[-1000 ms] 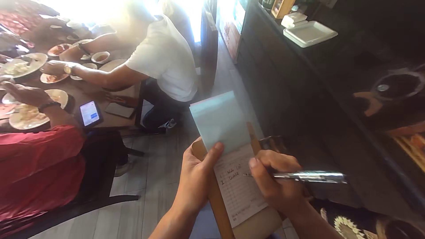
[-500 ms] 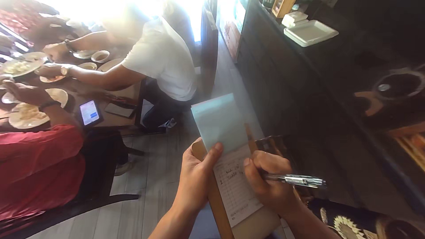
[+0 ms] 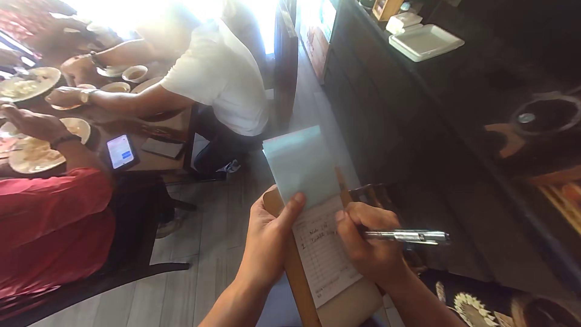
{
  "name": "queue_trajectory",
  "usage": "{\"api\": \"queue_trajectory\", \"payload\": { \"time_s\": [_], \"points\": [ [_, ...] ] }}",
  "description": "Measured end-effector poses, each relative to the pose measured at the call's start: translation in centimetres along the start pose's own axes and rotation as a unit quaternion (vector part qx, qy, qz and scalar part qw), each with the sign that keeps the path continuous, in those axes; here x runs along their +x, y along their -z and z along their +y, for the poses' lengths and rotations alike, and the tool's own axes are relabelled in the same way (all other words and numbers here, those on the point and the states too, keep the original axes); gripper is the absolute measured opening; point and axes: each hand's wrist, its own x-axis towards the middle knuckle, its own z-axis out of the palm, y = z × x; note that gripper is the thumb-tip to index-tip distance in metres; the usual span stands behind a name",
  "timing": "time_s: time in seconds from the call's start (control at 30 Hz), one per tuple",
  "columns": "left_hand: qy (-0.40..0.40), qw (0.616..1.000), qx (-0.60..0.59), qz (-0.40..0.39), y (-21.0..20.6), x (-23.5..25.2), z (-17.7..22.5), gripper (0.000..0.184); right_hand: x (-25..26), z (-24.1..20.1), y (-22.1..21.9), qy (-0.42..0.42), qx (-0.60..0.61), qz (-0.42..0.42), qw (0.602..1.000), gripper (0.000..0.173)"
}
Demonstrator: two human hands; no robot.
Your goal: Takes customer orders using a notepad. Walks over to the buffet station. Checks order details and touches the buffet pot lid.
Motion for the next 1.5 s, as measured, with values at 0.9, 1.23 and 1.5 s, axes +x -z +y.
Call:
{"api": "queue_trajectory", "payload": {
  "time_s": [0.9,1.23,1.5],
  "points": [
    [-0.005,1.000,0.013,-0.003,-0.26,0.55,0.00,0.019,0.38,0.29,0.26,0.006,-0.013,-0.002,1.000,0.032],
    [-0.003,1.000,0.006,-0.001,-0.29,0.68,-0.17,0.018,0.50,0.55,0.31,0.008,-0.014,-0.010,1.000,0.032],
    [0.012,1.000,0.004,0.007,-0.50,0.84,-0.24,0.019,0.52,0.82,0.51,-0.010,0.001,-0.006,1.000,0.032]
  ]
}}
